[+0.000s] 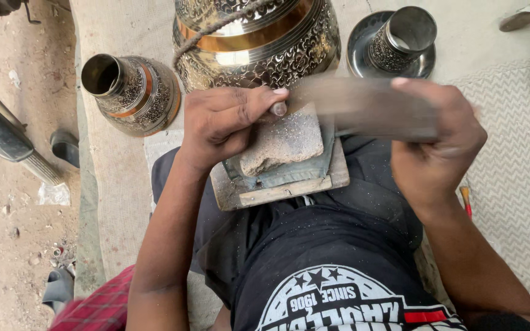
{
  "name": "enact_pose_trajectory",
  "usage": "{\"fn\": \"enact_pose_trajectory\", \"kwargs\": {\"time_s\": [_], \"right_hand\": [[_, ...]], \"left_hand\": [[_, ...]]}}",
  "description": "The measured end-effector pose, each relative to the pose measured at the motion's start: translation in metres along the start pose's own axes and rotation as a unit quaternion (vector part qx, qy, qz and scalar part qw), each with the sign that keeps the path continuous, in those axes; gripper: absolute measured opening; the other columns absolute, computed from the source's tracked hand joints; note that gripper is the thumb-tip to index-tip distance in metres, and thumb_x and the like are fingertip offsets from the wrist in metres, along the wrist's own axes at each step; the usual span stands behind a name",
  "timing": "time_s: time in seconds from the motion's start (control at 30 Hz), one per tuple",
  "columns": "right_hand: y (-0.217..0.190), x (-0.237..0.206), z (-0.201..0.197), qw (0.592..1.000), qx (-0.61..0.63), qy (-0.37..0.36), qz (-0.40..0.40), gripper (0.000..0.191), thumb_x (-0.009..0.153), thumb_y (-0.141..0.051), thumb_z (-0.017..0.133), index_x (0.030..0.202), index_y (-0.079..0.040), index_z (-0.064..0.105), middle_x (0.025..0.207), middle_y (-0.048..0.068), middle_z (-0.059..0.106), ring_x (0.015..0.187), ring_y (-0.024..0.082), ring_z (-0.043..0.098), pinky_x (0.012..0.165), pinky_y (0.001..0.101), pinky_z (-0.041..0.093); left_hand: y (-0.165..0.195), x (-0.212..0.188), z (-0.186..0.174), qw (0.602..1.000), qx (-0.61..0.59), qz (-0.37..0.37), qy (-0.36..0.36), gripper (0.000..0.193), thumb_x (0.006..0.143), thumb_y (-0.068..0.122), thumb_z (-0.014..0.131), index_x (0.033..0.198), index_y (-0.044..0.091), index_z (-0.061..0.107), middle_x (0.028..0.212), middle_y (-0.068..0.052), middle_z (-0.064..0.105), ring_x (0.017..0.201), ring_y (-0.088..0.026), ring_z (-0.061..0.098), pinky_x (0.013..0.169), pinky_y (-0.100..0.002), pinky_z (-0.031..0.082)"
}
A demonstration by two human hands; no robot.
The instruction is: The person uses a metal chisel and wooden mallet to engrave decorative patterns onto a brass vessel. They hold the chisel against the surface and strike it repeatedly with the mallet, rotating the vessel to work on different sections.
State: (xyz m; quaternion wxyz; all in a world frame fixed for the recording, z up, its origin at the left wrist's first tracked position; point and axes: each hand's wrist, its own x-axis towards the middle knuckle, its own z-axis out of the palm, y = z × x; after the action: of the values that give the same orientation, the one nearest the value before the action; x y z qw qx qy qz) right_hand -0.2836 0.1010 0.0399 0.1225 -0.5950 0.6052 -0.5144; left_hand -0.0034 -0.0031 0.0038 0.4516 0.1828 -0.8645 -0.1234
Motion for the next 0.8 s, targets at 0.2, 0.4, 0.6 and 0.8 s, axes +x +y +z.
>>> {"fn": "enact_pose_trajectory", "kwargs": {"time_s": [0.2,0.4,0.6,0.8], "right_hand": [[-0.016,0.004,-0.005,0.993,0.118,-0.007,0.017,0.029,0.086,-0.004,0.071,0.114,-0.013,0.068,0.102,-0.009,0.069,0.095,0.005,0.067,0.085,0.0234,0.053],[0.005,0.012,-0.018,0.979,-0.186,-0.078,-0.021,0.036,0.088,0.014,0.066,0.117,-0.005,0.074,0.088,0.007,0.073,0.067,0.015,0.065,0.055,0.0270,0.045],[0.026,0.006,-0.017,0.997,0.048,-0.019,-0.062,0.021,0.099,0.004,0.074,0.115,-0.008,0.066,0.099,0.004,0.068,0.089,0.013,0.068,0.066,0.0229,0.054],[0.015,0.009,-0.013,0.984,-0.078,-0.049,-0.153,0.027,0.098,0.011,0.068,0.119,-0.006,0.068,0.108,0.008,0.072,0.099,0.018,0.072,0.079,0.0287,0.057]], "left_hand": [[0.007,0.006,0.008,0.999,0.010,-0.019,0.042,0.048,0.088,-0.006,0.072,0.128,0.021,0.071,0.101,-0.002,0.079,0.087,-0.015,0.077,0.076,-0.027,0.062],[0.021,0.012,0.011,0.999,0.040,-0.017,0.030,0.048,0.091,-0.006,0.073,0.133,0.018,0.069,0.107,-0.003,0.079,0.092,-0.015,0.078,0.077,-0.027,0.061],[0.019,0.019,0.017,0.998,0.032,-0.001,0.050,0.046,0.089,-0.005,0.077,0.129,0.018,0.071,0.104,-0.004,0.077,0.089,-0.015,0.076,0.077,-0.028,0.061],[0.016,0.013,0.018,0.999,0.029,-0.011,0.038,0.040,0.088,-0.002,0.079,0.123,0.015,0.071,0.101,-0.004,0.076,0.089,-0.018,0.076,0.075,-0.030,0.060]]}}
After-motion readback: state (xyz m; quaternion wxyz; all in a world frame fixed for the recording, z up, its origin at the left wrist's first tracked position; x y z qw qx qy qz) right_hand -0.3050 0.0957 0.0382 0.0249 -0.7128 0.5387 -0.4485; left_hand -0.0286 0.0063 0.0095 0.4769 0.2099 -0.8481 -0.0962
